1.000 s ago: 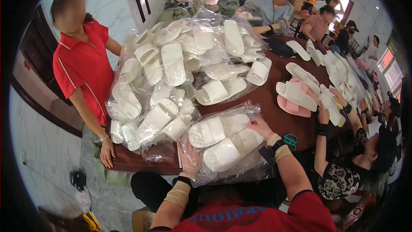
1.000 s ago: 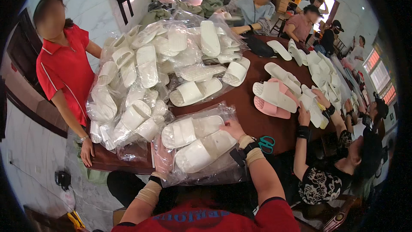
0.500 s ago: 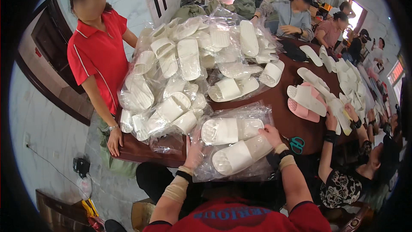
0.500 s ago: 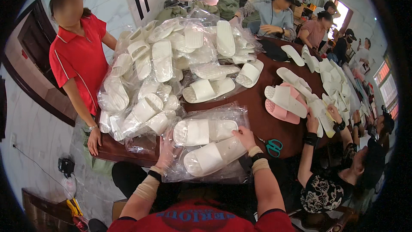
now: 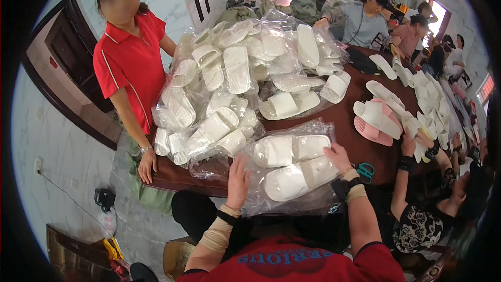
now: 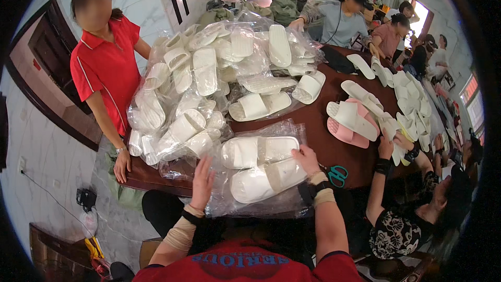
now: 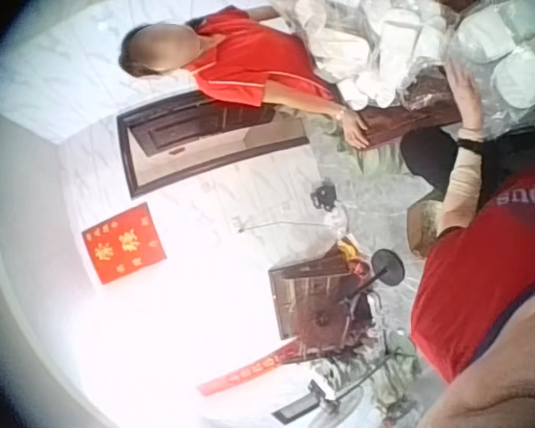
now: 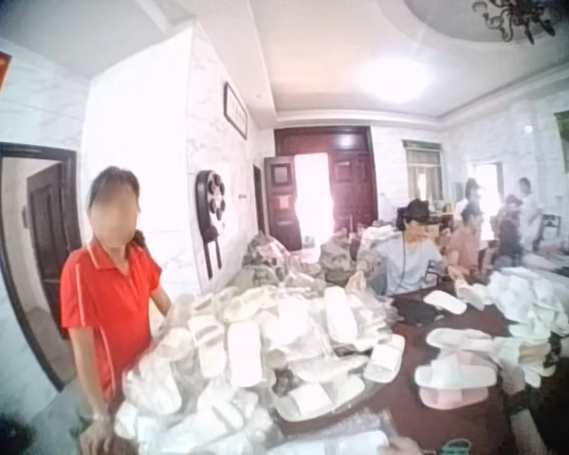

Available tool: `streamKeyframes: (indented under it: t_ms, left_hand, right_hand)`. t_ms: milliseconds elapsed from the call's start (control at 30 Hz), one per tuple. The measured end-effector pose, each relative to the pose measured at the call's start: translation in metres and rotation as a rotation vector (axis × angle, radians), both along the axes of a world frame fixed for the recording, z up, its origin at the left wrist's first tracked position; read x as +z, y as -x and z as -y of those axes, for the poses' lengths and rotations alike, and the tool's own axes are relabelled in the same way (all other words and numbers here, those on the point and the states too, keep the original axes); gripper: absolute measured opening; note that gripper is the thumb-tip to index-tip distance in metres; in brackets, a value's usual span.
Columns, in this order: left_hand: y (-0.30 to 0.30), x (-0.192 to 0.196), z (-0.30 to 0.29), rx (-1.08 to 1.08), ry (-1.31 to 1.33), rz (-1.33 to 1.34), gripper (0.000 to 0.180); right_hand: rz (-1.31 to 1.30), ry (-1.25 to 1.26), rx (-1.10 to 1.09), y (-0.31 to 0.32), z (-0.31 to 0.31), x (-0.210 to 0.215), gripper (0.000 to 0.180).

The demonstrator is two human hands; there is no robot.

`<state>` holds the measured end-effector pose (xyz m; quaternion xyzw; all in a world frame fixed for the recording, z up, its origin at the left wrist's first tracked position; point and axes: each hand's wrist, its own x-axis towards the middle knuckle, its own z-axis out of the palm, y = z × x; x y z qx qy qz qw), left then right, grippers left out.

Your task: Packing white rubber shoes from a large green bag into smaller clear plastic bags at a manufacturing facility.

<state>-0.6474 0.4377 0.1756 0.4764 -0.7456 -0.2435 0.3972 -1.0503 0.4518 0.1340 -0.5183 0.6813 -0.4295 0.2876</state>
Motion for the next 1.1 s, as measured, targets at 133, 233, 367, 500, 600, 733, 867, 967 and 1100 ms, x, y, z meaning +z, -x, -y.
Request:
streamKeyframes:
  t_ms: [133,233,367,500,600,733,867,967,1100]
  left_hand:
    - [0.013,-0.025,-0.010,0.053,0.070,0.325,0.059]
    - [0.025,-0.033,-0.004,0.095,0.075,0.523,0.059]
    - [0.020,-0.045,-0.004,0.153,0.043,0.485,0.060]
    - [0.015,-0.047,0.001,0.144,0.015,0.361,0.059]
    - [0.008,-0.054,0.002,0.111,0.046,0.287,0.057]
    - [0.009,-0.059,0.003,0.034,-0.014,0.118,0.047]
    - [-0.011,-0.048,0.014,-0.065,-0.300,-0.311,0.040]
    - [-0.011,-0.036,0.009,0.018,-0.055,-0.269,0.045]
    - [0.013,-0.018,-0.002,0.091,0.095,0.454,0.060]
  right_hand:
    - [0.068,0.014,-0.015,0.010,-0.013,0.040,0.034]
    - [-0.099,-0.011,-0.096,0.039,-0.034,0.029,0.033]
    - [-0.150,0.072,-0.223,0.071,-0.057,0.049,0.031]
    - [0.063,0.109,-0.201,0.091,-0.067,0.075,0.018]
    - [0.101,0.161,-0.094,0.075,-0.059,0.059,0.015]
    - [-0.132,0.054,-0.073,0.023,-0.048,0.044,0.024]
    - [-0.153,0.058,-0.076,0.007,-0.029,-0.014,0.033]
    - [-0.228,0.005,-0.061,-0.001,-0.022,-0.016,0.035]
    - [-0.099,-0.012,-0.048,-0.014,-0.020,0.015,0.034]
